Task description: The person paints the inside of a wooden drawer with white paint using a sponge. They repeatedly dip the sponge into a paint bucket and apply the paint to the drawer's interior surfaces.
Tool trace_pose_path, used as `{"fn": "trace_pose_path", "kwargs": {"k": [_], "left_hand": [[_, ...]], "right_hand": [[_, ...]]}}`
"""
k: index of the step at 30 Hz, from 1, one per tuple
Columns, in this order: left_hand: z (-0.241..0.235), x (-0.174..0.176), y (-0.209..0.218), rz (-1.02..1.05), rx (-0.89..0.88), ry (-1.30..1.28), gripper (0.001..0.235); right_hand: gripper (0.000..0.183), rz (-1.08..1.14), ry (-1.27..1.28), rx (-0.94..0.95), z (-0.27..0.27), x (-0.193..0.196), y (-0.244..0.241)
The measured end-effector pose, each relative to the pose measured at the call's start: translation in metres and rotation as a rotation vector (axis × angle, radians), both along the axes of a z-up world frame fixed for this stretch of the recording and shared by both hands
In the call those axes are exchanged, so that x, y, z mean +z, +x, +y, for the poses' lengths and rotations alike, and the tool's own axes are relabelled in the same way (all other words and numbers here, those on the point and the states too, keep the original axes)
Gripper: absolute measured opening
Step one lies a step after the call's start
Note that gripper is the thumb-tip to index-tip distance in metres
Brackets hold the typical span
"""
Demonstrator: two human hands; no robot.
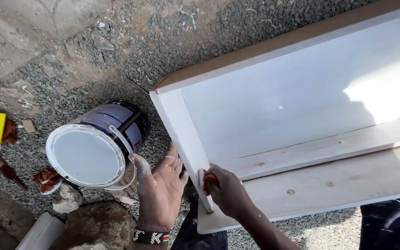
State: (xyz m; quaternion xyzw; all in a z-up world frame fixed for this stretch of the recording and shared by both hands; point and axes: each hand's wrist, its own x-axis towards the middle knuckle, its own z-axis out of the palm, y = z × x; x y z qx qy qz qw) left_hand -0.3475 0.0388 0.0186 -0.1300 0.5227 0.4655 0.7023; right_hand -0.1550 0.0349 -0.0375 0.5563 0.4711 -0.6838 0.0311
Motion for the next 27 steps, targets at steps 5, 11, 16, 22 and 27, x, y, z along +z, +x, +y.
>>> {"fn": "trace_pose_path", "kwargs": {"k": [5, 11, 16, 22, 27], "left_hand": [[-0.003, 0.005, 0.000, -0.127, 0.143, 0.138, 0.129], [-0.026, -0.017, -0.007, -0.079, 0.099, 0.129, 0.136], [-0.015, -0.007, -0.001, -0.180, 0.182, 0.145, 0.126], [-0.014, 0.000, 0.000, -0.062, 0.097, 0.083, 0.132], [0.000, -0.001, 0.000, -0.003, 0.038, 0.003, 0.137]], "right_hand": [[0.027, 0.189, 0.140, -0.387, 0.108, -0.021, -0.067], [0.020, 0.041, 0.179, 0.006, 0.000, 0.000, -0.006], [0.013, -0.113, -0.187, -0.157, 0.004, -0.004, -0.015], [0.012, 0.034, 0.226, -0.090, 0.062, 0.003, -0.038], [0.023, -0.202, -0.331, 0.199, -0.028, 0.028, 0.026]]}}
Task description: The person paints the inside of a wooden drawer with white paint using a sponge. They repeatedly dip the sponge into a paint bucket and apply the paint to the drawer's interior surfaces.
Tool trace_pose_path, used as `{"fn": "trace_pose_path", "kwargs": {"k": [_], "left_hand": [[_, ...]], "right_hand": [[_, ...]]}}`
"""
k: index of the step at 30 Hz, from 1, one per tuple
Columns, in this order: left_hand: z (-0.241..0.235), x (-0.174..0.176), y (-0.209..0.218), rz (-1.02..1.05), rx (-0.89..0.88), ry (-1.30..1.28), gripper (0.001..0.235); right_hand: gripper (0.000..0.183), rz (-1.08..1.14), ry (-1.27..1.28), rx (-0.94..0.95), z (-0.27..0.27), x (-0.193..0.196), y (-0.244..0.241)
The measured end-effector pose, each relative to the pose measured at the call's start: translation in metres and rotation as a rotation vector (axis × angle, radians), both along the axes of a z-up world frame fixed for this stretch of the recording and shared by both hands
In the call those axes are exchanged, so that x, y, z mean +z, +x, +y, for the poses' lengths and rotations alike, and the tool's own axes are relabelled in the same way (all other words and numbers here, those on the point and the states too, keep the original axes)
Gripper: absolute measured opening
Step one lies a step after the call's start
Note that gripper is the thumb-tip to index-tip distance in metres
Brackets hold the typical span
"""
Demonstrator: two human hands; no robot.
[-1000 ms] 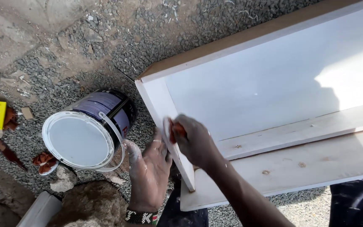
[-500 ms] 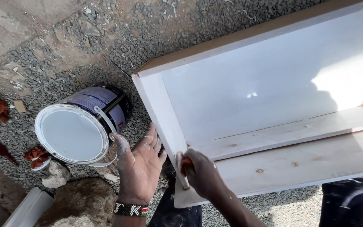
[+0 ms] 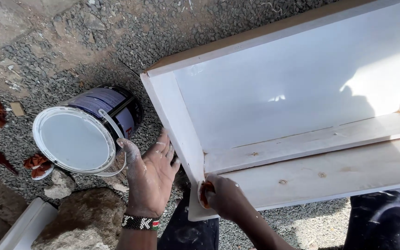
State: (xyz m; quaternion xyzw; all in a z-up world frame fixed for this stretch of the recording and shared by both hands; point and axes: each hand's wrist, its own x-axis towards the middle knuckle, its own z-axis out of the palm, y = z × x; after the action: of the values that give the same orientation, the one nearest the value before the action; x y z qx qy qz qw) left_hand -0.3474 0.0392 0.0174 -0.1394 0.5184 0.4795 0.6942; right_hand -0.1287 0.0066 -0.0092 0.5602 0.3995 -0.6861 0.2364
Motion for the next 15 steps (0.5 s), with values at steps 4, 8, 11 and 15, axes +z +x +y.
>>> {"fn": "trace_pose_path", "kwargs": {"k": [4, 8, 11, 15], "left_hand": [[0.031, 0.022, 0.004, 0.141, -0.044, -0.272, 0.125], [0.040, 0.066, -0.005, 0.323, 0.018, -0.387, 0.124], [0.030, 0.093, -0.013, 0.388, 0.280, -0.428, 0.118], [-0.002, 0.113, -0.014, 0.369, 0.452, -0.464, 0.115]], "right_hand": [[0.021, 0.030, 0.029, -0.150, 0.027, 0.014, 0.017], [0.048, 0.236, 0.718, -0.100, 0.083, 0.006, -0.006], [0.042, 0.537, 1.268, 0.256, 0.206, 0.018, -0.083], [0.022, 0.671, 1.227, 0.422, 0.119, -0.004, -0.094]]}}
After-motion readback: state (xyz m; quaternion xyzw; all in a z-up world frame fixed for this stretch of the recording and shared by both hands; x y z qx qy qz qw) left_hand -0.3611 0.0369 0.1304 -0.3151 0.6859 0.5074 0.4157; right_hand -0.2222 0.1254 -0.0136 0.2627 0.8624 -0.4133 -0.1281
